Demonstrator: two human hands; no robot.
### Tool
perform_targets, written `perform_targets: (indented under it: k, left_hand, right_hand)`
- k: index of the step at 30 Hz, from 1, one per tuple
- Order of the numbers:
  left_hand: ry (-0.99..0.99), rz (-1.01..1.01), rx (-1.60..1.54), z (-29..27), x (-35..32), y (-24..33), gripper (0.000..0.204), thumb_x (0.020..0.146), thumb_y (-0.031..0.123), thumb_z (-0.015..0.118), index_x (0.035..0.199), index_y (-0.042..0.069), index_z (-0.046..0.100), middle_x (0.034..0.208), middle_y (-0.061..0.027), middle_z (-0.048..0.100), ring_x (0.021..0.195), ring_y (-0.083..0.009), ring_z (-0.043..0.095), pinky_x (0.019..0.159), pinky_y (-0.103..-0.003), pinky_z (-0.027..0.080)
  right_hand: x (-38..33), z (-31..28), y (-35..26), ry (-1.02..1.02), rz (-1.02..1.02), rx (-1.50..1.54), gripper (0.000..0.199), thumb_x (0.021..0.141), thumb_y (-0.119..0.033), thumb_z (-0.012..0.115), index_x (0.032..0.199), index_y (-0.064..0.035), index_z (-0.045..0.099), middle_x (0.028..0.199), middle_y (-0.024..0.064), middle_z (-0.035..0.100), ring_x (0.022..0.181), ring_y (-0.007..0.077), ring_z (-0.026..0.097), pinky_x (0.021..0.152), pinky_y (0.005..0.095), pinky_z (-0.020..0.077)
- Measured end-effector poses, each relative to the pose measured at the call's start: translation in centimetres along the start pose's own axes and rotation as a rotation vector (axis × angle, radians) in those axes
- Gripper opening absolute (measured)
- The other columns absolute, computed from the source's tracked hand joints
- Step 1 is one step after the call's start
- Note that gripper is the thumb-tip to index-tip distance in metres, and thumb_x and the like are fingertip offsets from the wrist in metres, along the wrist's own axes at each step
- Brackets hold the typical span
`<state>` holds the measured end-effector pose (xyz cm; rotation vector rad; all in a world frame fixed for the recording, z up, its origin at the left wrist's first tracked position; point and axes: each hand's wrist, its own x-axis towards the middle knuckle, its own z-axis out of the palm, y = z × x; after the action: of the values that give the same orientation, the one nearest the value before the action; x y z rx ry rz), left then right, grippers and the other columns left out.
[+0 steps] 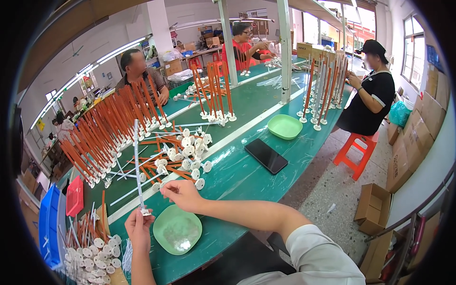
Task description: Manually assembling LED light strips into plastic bases at a production workbench.
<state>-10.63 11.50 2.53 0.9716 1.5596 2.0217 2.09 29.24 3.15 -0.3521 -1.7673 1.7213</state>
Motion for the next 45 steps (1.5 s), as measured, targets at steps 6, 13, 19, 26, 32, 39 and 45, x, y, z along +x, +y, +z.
perform_targets:
  k: [6, 13, 19, 26, 32, 39, 45]
  left_hand:
    - [-0.226, -0.195, -0.358, 1.2, -1.1, 0.6, 0.037, 0.103, 0.027, 0.043, 0.110, -0.007, 0.057, 0.092, -0.0171, 0.066, 0.077, -0.0213, 0.065, 0.068, -0.032, 0.055]
    - [-0.279, -0.261, -0.300, 1.6, -1.4, 0.5, 0.038, 0.103, 0.028, 0.043, 0.108, -0.006, 0.057, 0.091, -0.0164, 0.065, 0.077, -0.0211, 0.064, 0.067, -0.031, 0.055]
    - [-0.172, -0.069, 0.023, 1.1, -1.1, -0.5, 0.025, 0.096, 0.017, 0.057, 0.109, -0.004, 0.059, 0.094, -0.0113, 0.066, 0.081, -0.0178, 0.065, 0.072, -0.029, 0.054]
    - [-0.083, 0.588, 0.787, 2.1, -1.8, 1.2, 0.043, 0.067, 0.006, 0.080, 0.105, -0.004, 0.062, 0.091, -0.0136, 0.068, 0.074, -0.0207, 0.066, 0.069, -0.031, 0.053]
    - [-0.093, 0.739, 0.915, 2.0, -1.7, 0.2, 0.043, 0.066, 0.011, 0.080, 0.103, -0.004, 0.063, 0.093, -0.0180, 0.068, 0.077, -0.0327, 0.067, 0.069, -0.037, 0.054]
    - [-0.014, 0.754, 0.972, 1.6, -1.7, 1.6, 0.041, 0.069, 0.009, 0.080, 0.105, -0.003, 0.065, 0.092, -0.0182, 0.069, 0.074, -0.0302, 0.067, 0.068, -0.035, 0.054]
    - [0.058, 0.759, 0.912, 1.5, -0.8, 0.8, 0.041, 0.069, 0.009, 0.081, 0.104, -0.003, 0.065, 0.084, -0.0146, 0.069, 0.065, -0.0228, 0.066, 0.061, -0.031, 0.053]
  right_hand:
    - [-0.8, 0.9, 0.2, -0.313, -0.187, 0.105, 0.037, 0.086, -0.021, 0.072, 0.116, -0.0018, 0.063, 0.100, 0.0047, 0.068, 0.085, 0.0102, 0.062, 0.072, 0.0264, 0.0525]
    - [-1.5, 1.6, 0.2, -0.373, -0.038, 0.098, 0.024, 0.083, -0.018, 0.074, 0.098, -0.0004, 0.071, 0.091, 0.0067, 0.071, 0.085, 0.0144, 0.066, 0.082, 0.0306, 0.0525]
    - [-1.4, 1.0, -0.8, -0.304, -0.043, -0.054, 0.016, 0.082, -0.014, 0.075, 0.090, -0.0005, 0.073, 0.095, 0.0080, 0.071, 0.089, 0.0128, 0.065, 0.080, 0.0288, 0.0519]
    - [-1.3, 0.6, -1.2, -0.268, -0.024, -0.141, 0.016, 0.082, -0.014, 0.075, 0.090, -0.0005, 0.073, 0.087, 0.0064, 0.071, 0.082, 0.0106, 0.065, 0.074, 0.0280, 0.0524]
    - [-1.2, 0.6, -0.1, -0.302, -0.046, -0.020, 0.020, 0.080, -0.018, 0.075, 0.087, 0.0007, 0.073, 0.079, 0.0088, 0.072, 0.073, 0.0121, 0.066, 0.068, 0.0275, 0.0517]
    - [0.3, 0.2, -0.3, -0.199, 0.010, -0.177, 0.017, 0.081, -0.017, 0.076, 0.086, -0.0001, 0.074, 0.073, 0.0032, 0.069, 0.067, 0.0034, 0.055, 0.060, 0.0258, 0.0469]
    - [0.5, -0.9, -1.0, -0.130, 0.113, -0.018, 0.016, 0.086, -0.016, 0.073, 0.092, -0.0011, 0.073, 0.077, 0.0015, 0.068, 0.069, 0.0050, 0.058, 0.060, 0.0221, 0.0463]
